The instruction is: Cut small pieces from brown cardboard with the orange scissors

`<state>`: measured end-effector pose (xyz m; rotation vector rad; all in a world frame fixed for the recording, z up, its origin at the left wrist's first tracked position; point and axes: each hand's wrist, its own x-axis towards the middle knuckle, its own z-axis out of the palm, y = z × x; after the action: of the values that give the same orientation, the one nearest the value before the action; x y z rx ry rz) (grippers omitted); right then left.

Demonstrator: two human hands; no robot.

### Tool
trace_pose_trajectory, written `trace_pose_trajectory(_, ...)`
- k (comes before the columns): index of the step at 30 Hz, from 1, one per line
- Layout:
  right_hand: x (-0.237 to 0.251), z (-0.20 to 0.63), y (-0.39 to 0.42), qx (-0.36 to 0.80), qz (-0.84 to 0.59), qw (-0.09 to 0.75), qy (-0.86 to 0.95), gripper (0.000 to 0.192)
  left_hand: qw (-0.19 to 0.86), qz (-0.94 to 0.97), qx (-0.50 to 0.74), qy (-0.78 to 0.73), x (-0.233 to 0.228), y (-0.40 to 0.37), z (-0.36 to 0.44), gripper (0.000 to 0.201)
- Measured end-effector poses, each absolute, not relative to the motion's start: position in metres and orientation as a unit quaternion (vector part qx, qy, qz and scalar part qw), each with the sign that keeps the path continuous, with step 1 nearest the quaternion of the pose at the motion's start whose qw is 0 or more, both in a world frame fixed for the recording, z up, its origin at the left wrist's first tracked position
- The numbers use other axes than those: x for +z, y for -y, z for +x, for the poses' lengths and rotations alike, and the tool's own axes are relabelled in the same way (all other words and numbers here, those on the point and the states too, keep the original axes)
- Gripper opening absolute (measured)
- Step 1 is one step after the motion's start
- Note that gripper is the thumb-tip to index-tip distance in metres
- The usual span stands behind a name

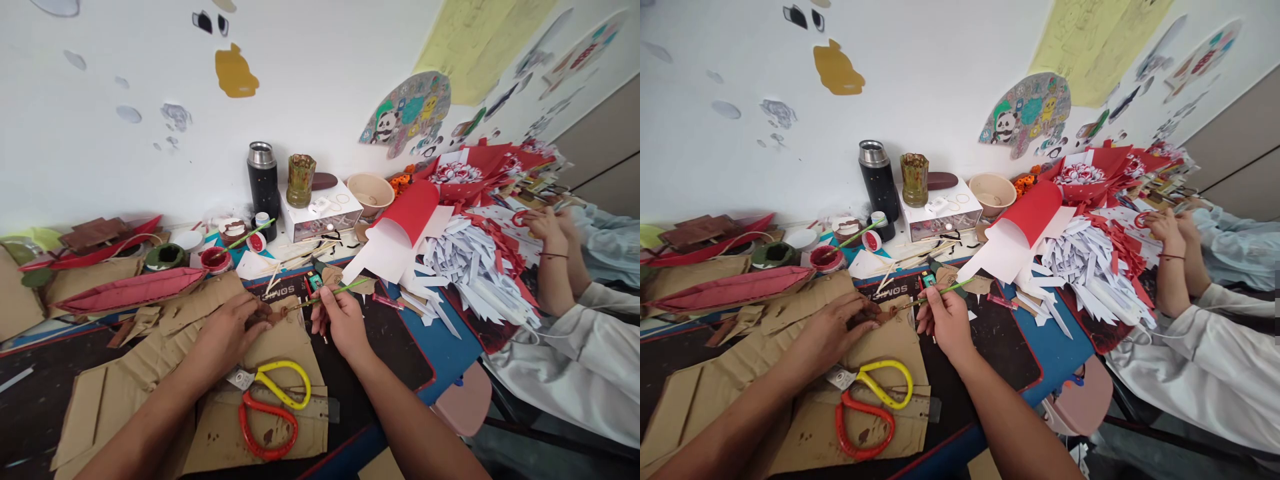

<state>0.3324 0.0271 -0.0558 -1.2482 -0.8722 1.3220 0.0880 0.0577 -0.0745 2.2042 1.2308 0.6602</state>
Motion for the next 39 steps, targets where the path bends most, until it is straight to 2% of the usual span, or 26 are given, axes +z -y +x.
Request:
trace_pose_trajectory(9,-0.0577,0.3315,-0.0255,0.565,-0.516,0.531,0.364,0.061,0.262,0.813,0.252,-0.455,-0.0748,-0.0568,0.0888,0.016)
trace_pose_trajectory(16,-0.0584,0.3362,-0.0273,0.539,-0.523,0.562,0.348,0.061,0.265,0.809,0.245,-0.463,-0.0763,-0.0581,0.088,0.015)
trace_pose_trajectory(26,-0.0574,0.3281,-0.0232,0.583,-0.496,0.532,0.362,0.067,0.277,0.816,0.233,-0.451,-0.0719,-0.0585,0.0889,0.015)
trace_pose_trajectory(39,-0.0579,0.3267,-0.0235,0.584,-0.495,0.527,0.369,0.067,0.261,0.824,0.217,-0.454,-0.0742,-0.0571,0.0869,0.018)
